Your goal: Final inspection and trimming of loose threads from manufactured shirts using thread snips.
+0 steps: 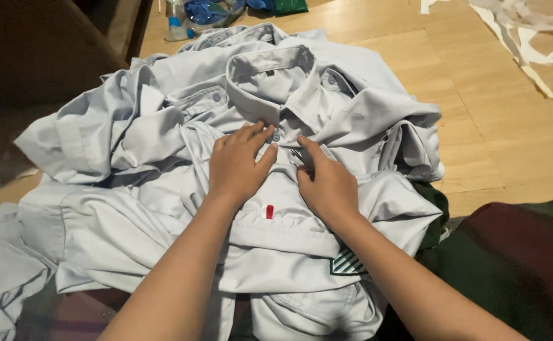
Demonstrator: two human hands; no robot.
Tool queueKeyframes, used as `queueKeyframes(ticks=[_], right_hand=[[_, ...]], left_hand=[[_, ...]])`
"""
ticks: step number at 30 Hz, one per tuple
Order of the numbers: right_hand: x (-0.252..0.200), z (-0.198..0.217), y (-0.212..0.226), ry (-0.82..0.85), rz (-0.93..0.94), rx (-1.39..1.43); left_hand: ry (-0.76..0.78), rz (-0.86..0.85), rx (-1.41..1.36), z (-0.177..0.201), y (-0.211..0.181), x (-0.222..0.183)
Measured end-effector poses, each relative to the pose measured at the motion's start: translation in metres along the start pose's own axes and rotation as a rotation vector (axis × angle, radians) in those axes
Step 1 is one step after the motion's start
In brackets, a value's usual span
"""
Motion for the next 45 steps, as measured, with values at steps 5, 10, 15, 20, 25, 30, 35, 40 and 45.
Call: queueKeyframes(ticks=[5,10,15,20,25,30,35,40,45], right_hand=[[-0.006,0.001,0.005,-0.017,-0.009,-0.004],[-0.006,-0.002,0.002,-0.048,0.0,-0.007],[-0.007,-0.004,0.002,-0.171,0.132,0.034],[0.015,0.009,0.002,-0.359,0.281,0.043],[0.079,0.026,-0.004,-0.498,0.474,0.094],[0.147,0.032,-0.031,-0.219,0.069,0.037],[0.133,0.027,-0.031,-0.167,-0.005,0.206],[0.053,0.027,-0.009,-0.184,0.263,0.235],[-0.039,0.012,0.009,0.057,0.152,-0.154]], left_hand=[[-0.015,0.002,-0.042,0.002,-0.002,-0.005],[-0.027,0.009,-0.113,0.007,-0.001,-0.008],[-0.053,0.008,-0.12,0.004,0.003,-0.009],[-0.11,0.002,-0.133,0.001,0.005,-0.01],[-0.141,0.001,-0.139,0.002,0.005,-0.01],[-0.189,-0.005,-0.182,0.005,0.005,-0.011],[-0.295,-0.017,-0.188,-0.007,0.01,-0.009],[-0.517,0.049,-0.283,-0.006,0.004,-0.014],[-0.869,-0.149,0.124,-0.014,-0.003,-0.016]])
Point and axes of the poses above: each hand's wrist, its own x-axis towards the middle knuckle, its own z-axis out of the back of the hand, y = z × x, the point moved 2 cm from there along x, towards the middle knuckle, and after that the axes turned 10 degrees about x, right-handed, at the moved point
